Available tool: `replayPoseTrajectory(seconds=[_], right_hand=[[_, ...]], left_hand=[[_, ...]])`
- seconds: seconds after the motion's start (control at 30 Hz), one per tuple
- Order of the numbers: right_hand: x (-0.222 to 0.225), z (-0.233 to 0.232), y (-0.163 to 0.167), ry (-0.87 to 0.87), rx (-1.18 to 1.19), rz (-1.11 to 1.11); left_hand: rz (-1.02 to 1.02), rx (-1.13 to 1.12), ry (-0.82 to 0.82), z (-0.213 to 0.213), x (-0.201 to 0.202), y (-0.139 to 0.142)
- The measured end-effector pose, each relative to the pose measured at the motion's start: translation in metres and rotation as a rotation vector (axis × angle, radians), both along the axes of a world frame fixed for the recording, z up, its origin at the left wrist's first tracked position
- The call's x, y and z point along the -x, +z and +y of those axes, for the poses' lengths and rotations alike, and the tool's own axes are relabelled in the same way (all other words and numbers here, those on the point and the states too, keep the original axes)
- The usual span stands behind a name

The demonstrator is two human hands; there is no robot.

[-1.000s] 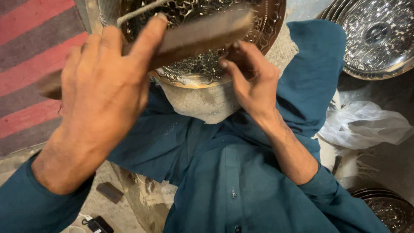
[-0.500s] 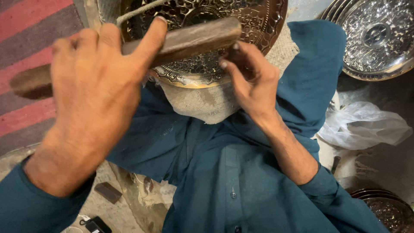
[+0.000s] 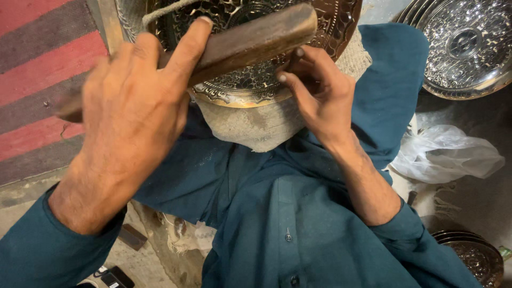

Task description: The person sits cross-legged with an ornate brass tray resting on a cloth-covered support on their lap. They hold a small punch against the tray's engraved pattern and strike it with a wooden mallet, repositioning the punch repeatedly to work the design, and occasionally set the mallet down to adjust the tray or punch by hand.

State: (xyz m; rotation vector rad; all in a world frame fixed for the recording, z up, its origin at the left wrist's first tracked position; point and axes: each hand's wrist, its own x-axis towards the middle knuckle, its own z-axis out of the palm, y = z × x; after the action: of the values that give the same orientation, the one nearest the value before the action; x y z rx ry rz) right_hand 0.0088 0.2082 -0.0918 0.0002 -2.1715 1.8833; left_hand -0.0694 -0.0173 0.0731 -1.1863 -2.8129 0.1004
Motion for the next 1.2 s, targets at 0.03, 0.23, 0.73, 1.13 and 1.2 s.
replayPoseTrajectory(seconds=[0.03,0.23,0.73,1.13,1.2], right_hand=[[0.0,0.0,0.0,-0.006,0.016,-0.024],[0.0,-0.002,-0.001,-0.042,-0.126,0.109],[0.0,0.002,-0.004,-0.002,-0.166,0.069],[-0.001,0.0,0.001,-0.008,-0.15,0.029],[-0.001,-0.002,0.0,-0.041,-0.114,0.053]], left_hand=[[0.043,0.027,-0.01,0.001,0.001,0.002],[-0.193,-0.215,0.009,0.006,0.003,0.011],[0.167,0.026,-0.106,0.001,0.002,0.003],[0.147,-0.006,-0.086,0.0,0.0,0.001],[0.144,-0.008,-0.085,0.0,-0.002,0.0]])
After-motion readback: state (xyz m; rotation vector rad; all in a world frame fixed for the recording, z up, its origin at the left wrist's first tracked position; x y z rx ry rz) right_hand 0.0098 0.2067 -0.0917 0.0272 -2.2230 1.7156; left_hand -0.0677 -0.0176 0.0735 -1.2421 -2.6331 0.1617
